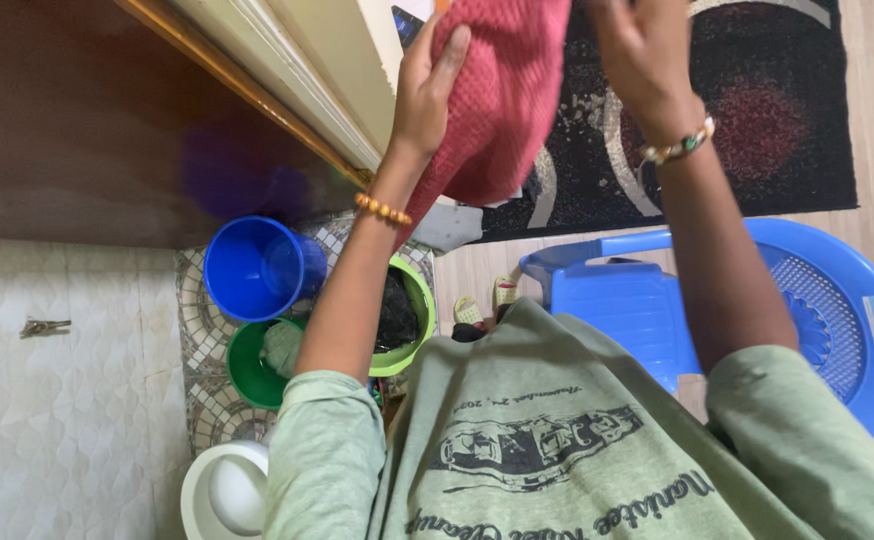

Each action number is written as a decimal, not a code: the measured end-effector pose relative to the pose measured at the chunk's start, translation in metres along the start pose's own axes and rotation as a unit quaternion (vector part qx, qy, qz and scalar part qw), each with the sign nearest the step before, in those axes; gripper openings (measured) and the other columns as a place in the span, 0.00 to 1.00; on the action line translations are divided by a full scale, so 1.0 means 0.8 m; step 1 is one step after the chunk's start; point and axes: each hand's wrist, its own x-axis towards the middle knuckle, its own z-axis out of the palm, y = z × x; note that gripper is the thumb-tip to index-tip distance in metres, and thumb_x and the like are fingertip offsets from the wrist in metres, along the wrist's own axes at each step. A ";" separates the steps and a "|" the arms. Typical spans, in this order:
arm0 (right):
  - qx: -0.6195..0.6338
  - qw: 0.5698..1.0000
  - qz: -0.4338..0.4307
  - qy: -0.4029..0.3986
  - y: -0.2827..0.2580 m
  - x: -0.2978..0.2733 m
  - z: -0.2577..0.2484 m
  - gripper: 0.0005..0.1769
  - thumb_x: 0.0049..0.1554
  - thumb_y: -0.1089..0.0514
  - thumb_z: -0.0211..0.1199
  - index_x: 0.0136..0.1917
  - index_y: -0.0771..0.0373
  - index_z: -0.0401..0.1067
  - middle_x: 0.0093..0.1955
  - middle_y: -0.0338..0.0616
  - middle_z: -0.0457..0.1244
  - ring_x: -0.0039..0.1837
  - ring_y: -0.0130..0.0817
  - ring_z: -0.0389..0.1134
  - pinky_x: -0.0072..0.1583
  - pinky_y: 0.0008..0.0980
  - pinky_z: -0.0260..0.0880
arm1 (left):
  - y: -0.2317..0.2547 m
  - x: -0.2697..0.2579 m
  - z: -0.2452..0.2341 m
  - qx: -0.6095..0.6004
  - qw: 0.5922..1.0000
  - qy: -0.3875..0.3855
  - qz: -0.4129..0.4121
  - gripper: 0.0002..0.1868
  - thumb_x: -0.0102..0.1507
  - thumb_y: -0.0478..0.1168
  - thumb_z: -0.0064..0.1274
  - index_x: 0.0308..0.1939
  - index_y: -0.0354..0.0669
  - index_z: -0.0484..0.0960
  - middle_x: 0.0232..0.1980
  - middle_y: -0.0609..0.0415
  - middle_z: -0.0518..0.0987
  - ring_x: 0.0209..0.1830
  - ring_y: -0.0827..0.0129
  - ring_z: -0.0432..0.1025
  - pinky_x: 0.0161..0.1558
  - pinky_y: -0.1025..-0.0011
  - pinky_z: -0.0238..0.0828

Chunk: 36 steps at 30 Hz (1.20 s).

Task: The person washes clothes by hand in a green basin, using soap and a yellow sponge to scrub different items, and then rinses them in the basin.

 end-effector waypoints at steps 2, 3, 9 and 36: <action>0.003 0.997 0.045 0.065 -0.007 -0.023 0.029 0.18 0.71 0.52 0.60 0.62 0.70 0.62 0.60 0.49 0.57 0.62 0.37 0.56 0.61 0.36 0.56 | 0.006 0.011 0.004 -0.029 1.000 -0.009 -0.001 0.26 0.75 0.52 0.47 0.67 0.34 0.71 0.62 0.53 0.79 0.63 0.72 0.72 0.70 0.71 0.65; 0.003 0.993 0.064 0.103 -0.013 -0.031 0.055 0.21 0.71 0.52 0.60 0.65 0.70 0.60 0.63 0.51 0.55 0.65 0.39 0.54 0.64 0.38 0.54 | 0.010 0.017 0.005 -0.054 0.998 -0.011 -0.002 0.24 0.76 0.51 0.46 0.64 0.34 0.74 0.59 0.53 0.80 0.60 0.72 0.73 0.66 0.71 0.67; 0.029 0.988 0.143 0.045 -0.061 -0.079 0.253 0.39 0.66 0.51 0.59 0.81 0.70 0.46 0.82 0.62 0.44 0.83 0.54 0.40 0.80 0.49 0.39 | 0.050 0.032 0.016 0.025 0.999 0.001 -0.041 0.20 0.76 0.49 0.48 0.47 0.33 0.80 0.36 0.57 0.76 0.34 0.73 0.69 0.39 0.73 0.67; 0.513 0.809 0.287 0.006 0.078 -0.041 0.094 0.09 0.66 0.56 0.66 0.56 0.62 0.74 0.53 0.42 0.71 0.54 0.29 0.73 0.61 0.32 0.76 | 0.114 -0.011 -0.050 0.135 0.985 -0.106 0.034 0.19 0.71 0.43 0.63 0.59 0.36 0.76 0.53 0.57 0.80 0.53 0.75 0.73 0.61 0.71 0.72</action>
